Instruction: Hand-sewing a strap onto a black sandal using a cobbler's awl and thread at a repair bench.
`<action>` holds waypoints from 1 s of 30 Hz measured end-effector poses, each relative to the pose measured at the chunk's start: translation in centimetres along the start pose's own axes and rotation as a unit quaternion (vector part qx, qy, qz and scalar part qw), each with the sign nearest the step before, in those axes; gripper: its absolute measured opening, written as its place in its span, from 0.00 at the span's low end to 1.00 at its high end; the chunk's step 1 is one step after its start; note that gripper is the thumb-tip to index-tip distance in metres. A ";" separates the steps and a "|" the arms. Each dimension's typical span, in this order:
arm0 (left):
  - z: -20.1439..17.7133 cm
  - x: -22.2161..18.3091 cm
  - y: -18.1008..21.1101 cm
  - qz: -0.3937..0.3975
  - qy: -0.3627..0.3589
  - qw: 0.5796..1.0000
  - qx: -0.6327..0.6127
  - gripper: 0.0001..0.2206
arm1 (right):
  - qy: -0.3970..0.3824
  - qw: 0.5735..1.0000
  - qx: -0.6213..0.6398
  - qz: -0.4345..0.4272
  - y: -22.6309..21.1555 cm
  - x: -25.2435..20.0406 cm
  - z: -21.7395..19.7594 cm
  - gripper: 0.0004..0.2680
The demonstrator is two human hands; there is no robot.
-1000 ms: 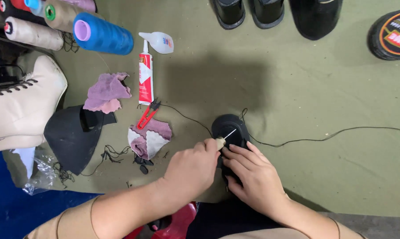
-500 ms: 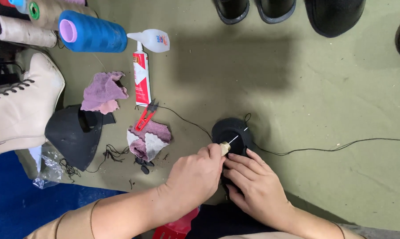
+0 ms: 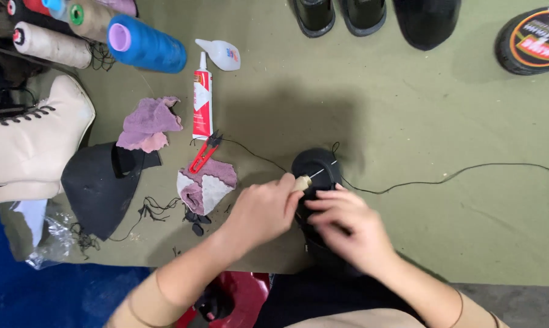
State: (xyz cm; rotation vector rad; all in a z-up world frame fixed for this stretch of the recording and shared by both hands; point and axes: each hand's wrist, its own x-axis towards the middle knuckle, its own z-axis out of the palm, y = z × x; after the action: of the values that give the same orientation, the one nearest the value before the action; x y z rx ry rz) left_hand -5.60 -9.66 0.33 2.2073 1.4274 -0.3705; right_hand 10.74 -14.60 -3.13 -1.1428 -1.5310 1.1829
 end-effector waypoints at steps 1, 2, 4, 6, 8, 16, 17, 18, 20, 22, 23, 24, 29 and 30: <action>0.0 -0.1 -0.7 0.021 0.017 0.998 -0.052 0.08 | 0.055 0.988 0.137 0.034 -0.3 0.0 -0.3 0.04; 0.0 -0.5 -1.1 0.026 0.025 0.998 -0.053 0.08 | 0.057 0.990 0.130 0.028 0.1 -0.1 -1.3 0.04; 0.3 -1.0 -2.0 -0.007 -0.002 0.989 -0.150 0.11 | 0.211 0.967 0.107 0.093 0.8 -0.3 -3.1 0.05; 1.1 -1.5 -2.7 0.012 0.037 0.980 -0.197 0.11 | 0.210 0.966 0.129 0.076 0.5 1.1 -4.1 0.08; 1.4 -2.2 -2.9 0.029 0.073 0.966 -0.246 0.12 | 0.208 0.965 0.150 0.062 0.2 2.5 -4.3 0.11; 0.8 -2.9 -3.1 0.186 0.206 0.861 -0.426 0.07 | -0.028 0.954 0.170 0.244 -2.7 5.4 -2.4 0.18; 0.4 -2.8 -3.3 0.190 0.208 0.860 -0.426 0.07 | -0.027 0.956 0.166 0.241 -2.5 5.1 -2.8 0.18; 0.1 -2.6 -3.5 0.206 0.217 0.862 -0.409 0.06 | -0.044 0.960 0.155 0.230 -2.3 4.8 -3.2 0.16; 0.6 -2.1 -4.0 0.225 0.229 0.861 -0.394 0.05 | -0.062 0.964 0.139 0.220 -1.8 4.2 -3.9 0.16; 2.1 -1.0 -4.6 0.237 0.278 0.863 -0.349 0.06 | -0.061 0.969 0.093 0.222 -1.2 3.5 -4.8 0.14; 2.3 -0.9 -4.7 0.238 0.280 0.861 -0.351 0.06 | -0.061 0.969 0.089 0.222 -1.5 3.3 -5.4 0.14; 2.5 -0.6 -4.8 0.247 0.298 0.865 -0.321 0.07 | -0.068 0.958 0.083 0.267 -1.6 3.1 -6.0 0.13; 3.6 -0.3 -5.3 0.266 0.338 0.855 -0.290 0.09 | -0.041 0.950 0.083 0.297 -0.9 0.6 -7.8 0.11; 3.7 -0.3 -5.3 0.270 0.334 0.853 -0.298 0.09 | -0.013 0.950 0.129 0.284 -0.4 0.1 -8.1 0.10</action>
State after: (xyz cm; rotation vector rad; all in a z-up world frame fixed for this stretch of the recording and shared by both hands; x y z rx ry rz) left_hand -10.40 -10.05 -3.97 2.1220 0.9190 0.9896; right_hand 18.52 -13.07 -1.33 -1.4350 -1.0412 1.7276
